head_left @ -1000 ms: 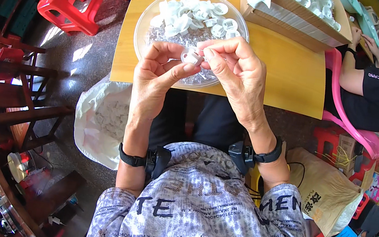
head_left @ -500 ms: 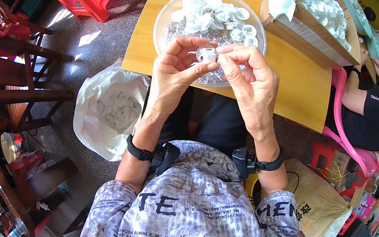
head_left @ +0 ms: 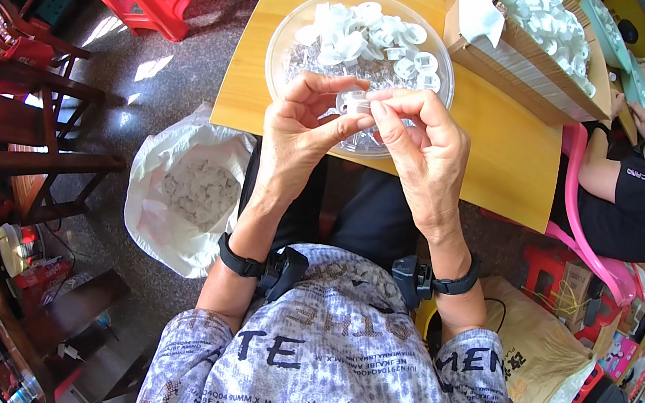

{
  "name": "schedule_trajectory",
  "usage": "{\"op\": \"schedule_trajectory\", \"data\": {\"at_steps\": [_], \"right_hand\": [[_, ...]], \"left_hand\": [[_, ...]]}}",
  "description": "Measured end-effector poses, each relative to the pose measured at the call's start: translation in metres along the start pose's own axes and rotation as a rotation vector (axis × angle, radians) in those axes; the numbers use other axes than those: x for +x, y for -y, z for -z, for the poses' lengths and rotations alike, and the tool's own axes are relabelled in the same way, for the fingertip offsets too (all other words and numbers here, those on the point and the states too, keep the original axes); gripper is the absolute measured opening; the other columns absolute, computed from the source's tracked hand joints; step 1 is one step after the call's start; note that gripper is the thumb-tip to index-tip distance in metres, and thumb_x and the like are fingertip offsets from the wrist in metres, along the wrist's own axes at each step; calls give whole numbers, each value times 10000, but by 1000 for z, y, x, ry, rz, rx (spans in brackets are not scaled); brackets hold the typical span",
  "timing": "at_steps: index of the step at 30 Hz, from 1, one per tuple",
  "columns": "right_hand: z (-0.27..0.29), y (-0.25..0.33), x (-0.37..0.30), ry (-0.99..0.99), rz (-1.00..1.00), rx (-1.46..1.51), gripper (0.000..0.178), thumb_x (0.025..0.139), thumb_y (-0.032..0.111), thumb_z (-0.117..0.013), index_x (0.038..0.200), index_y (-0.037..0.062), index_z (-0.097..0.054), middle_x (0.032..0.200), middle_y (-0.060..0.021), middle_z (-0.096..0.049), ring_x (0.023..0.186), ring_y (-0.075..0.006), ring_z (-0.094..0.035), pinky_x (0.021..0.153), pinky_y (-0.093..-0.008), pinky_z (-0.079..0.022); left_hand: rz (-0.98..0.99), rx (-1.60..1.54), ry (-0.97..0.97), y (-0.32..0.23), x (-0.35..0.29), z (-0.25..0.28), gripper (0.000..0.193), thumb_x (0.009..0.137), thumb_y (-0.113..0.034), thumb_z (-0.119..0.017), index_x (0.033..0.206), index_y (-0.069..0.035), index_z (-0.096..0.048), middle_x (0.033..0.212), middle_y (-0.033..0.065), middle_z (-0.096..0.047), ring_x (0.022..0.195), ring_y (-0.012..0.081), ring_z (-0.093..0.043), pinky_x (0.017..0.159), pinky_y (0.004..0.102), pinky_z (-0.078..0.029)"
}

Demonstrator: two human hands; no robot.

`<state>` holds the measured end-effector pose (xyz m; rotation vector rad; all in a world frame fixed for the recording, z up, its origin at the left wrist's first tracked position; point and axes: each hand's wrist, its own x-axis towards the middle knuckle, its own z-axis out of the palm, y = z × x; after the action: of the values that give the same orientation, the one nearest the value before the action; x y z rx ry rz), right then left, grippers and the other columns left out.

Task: Assembling small white plastic components by hand at a workstation.

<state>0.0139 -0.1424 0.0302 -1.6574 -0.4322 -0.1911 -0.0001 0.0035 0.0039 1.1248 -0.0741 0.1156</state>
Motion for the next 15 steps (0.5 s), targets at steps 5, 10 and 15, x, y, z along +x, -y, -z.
{"op": "schedule_trajectory", "data": {"at_steps": [5, 10, 15], "right_hand": [[0, 4, 0, 11, -31, -21, 68, 888, 59, -636, 900, -1, -607, 887, -70, -683, 787, -110, -658, 632, -240, -556], [1, 6, 0, 13, -19, -20, 61, 887, 53, -635, 898, -2, -610, 885, -69, -682, 793, -111, -657, 638, -247, -563], [0, 8, 0, 11, -12, -63, 42, 878, 32, -637, 897, 3, -614, 881, -65, -681, 791, -113, -658, 638, -251, -567]], "left_hand": [[-9, 23, -2, 1, 0, 1, 350, 766, 40, -741, 1054, -4, -546, 1135, 136, -617, 1052, 158, -585, 882, 282, -521], [13, 5, 4, 0, 0, 0, 347, 773, 42, -733, 1067, -4, -553, 1139, 136, -618, 1048, 157, -585, 894, 288, -514], [45, -58, 11, 2, 1, 2, 353, 768, 30, -742, 1066, 0, -556, 1127, 136, -627, 1042, 159, -595, 899, 291, -507]]}}
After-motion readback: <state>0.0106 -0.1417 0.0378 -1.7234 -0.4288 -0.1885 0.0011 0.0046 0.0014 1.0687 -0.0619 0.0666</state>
